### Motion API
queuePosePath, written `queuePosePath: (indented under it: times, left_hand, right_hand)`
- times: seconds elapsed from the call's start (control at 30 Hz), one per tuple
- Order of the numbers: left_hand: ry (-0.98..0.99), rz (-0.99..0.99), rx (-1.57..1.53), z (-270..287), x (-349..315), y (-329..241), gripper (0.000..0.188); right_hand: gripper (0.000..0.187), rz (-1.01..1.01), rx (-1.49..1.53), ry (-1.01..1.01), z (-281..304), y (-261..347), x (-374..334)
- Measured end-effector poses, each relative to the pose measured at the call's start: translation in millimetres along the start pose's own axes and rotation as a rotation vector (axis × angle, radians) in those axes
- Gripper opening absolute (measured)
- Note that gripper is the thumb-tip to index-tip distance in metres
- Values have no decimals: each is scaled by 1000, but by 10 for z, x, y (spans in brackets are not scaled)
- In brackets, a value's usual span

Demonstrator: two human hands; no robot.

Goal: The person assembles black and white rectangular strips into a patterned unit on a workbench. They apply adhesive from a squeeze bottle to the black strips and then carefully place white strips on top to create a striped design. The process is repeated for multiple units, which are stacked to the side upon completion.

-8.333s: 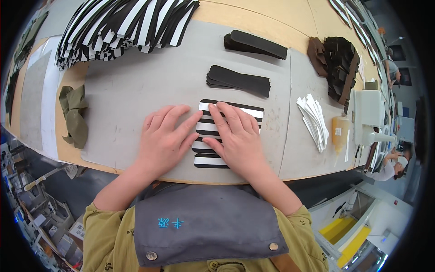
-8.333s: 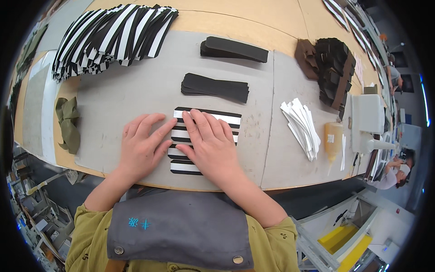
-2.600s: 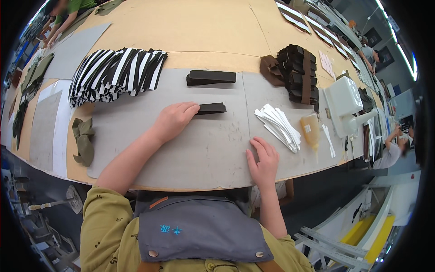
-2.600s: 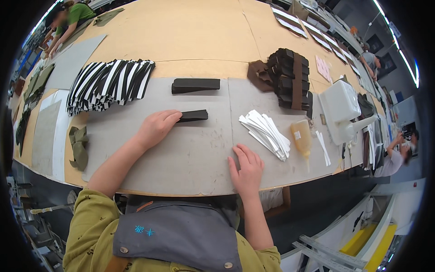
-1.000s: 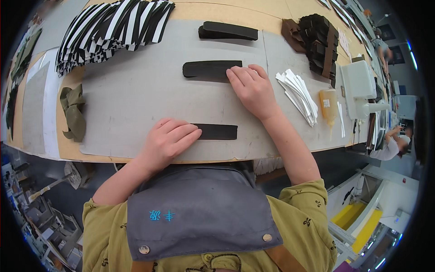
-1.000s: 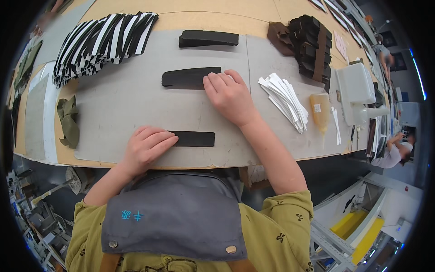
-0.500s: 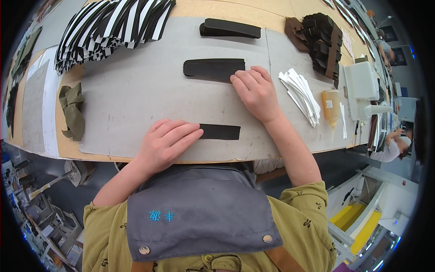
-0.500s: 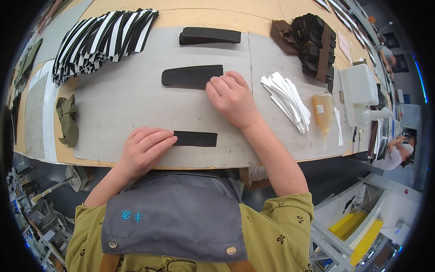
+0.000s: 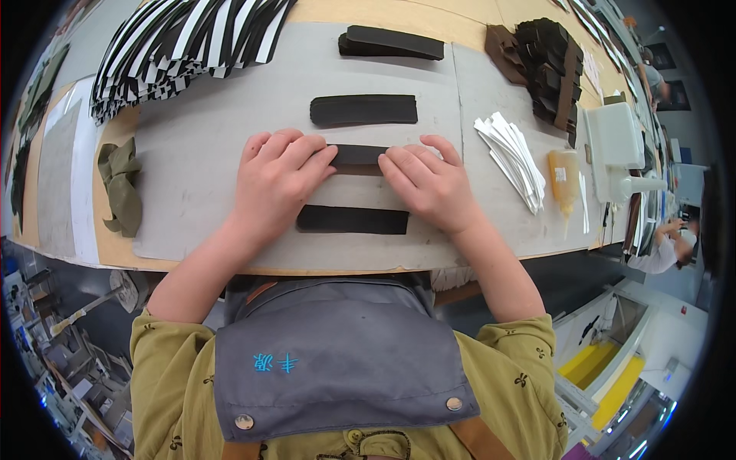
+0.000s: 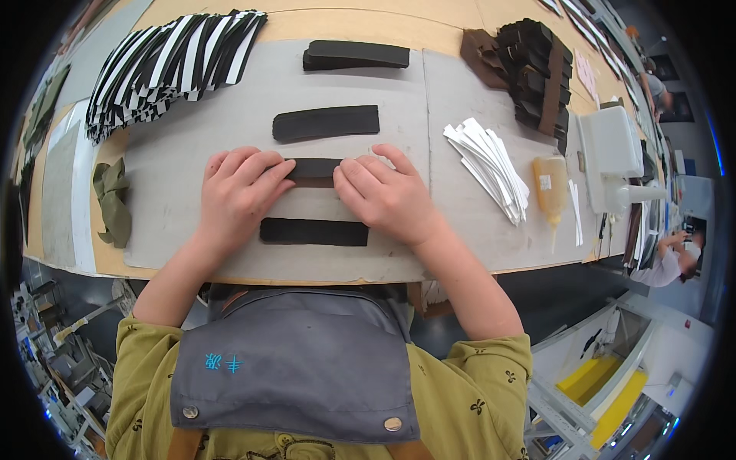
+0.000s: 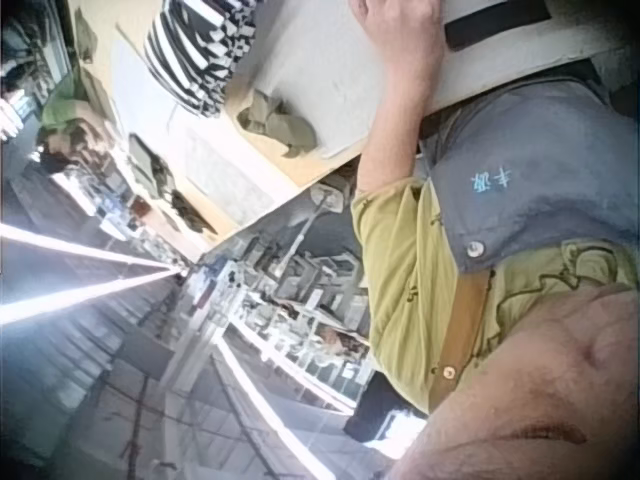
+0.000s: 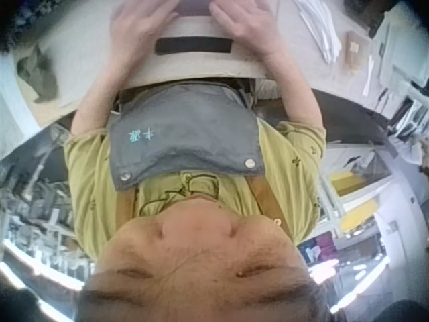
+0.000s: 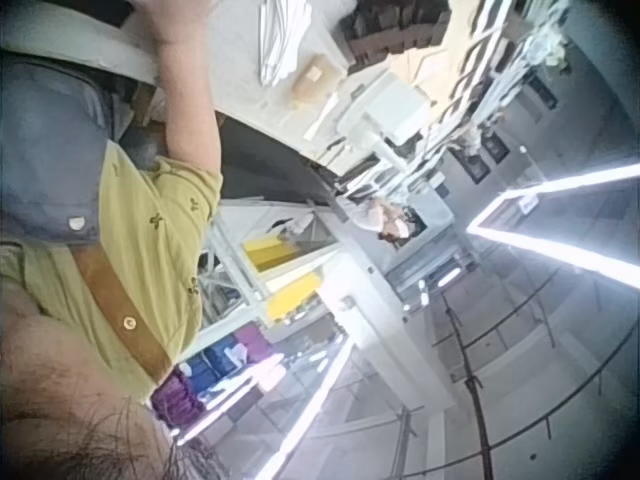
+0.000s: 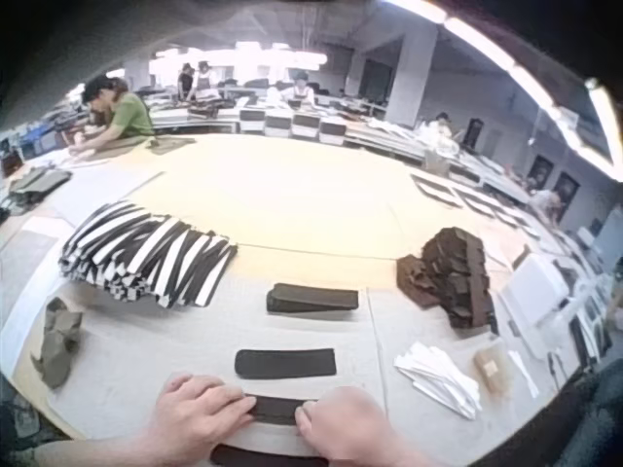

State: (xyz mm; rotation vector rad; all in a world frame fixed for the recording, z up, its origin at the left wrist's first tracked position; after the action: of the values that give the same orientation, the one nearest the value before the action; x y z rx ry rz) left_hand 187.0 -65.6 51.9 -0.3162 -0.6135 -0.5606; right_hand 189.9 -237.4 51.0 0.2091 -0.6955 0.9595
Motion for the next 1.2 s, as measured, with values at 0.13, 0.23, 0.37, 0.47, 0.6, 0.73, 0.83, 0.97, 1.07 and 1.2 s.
queuePosePath:
  times: [0.13, 0.23, 0.37, 0.47, 0.6, 0.73, 0.83, 0.97, 1.07, 1.2]
  left_hand:
    - [-54, -61, 74, -34, -10, -35, 18]
    - [-21, -61, 66, -62, -3, -41, 15]
    - [-25, -47, 59, -73, 1, -33, 13]
    - [-38, -30, 46, -73, 12, -29, 14]
    - [-52, -25, 29, -81, 19, -25, 17]
    - [-51, -24, 32, -61, 20, -26, 17]
    - [-57, -23, 15, -66, 18, -18, 19]
    - [-82, -69, 39, 4, -24, -89, 22]
    - [-56, -135, 88, 77, -111, -160, 25]
    - [36, -144, 60, 116, -229, -239, 31]
  right_hand:
    - [15, -15, 19, 14, -14, 0, -54]
    - [14, -96, 35, -19, -1, -42, -91]
    - [16, -182, 68, 6, 4, -115, -108]
    - [16, -188, 72, 18, -10, -118, -126]
    - [18, -140, 62, 39, -25, -100, -154]
    - [21, -117, 81, 43, -14, -69, -140]
    - [21, -109, 80, 38, -3, -64, -132]
    - [21, -100, 59, 12, 30, -39, -143]
    - [20, -67, 32, -8, 115, 47, -130]
    - [22, -58, 37, 52, 185, 217, -206]
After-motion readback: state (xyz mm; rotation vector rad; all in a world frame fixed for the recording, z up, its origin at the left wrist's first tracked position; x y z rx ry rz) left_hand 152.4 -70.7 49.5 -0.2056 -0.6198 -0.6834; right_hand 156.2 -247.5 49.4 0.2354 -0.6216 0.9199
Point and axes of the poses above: each hand's wrist, its own x-axis towards the middle knuckle, its own z-axis out of the back of the hand, y = z × x, the point moved 8 cm from there along x, towards the middle knuckle, and after that the axes turned 7 degrees about -y, right-handed, at the moved point
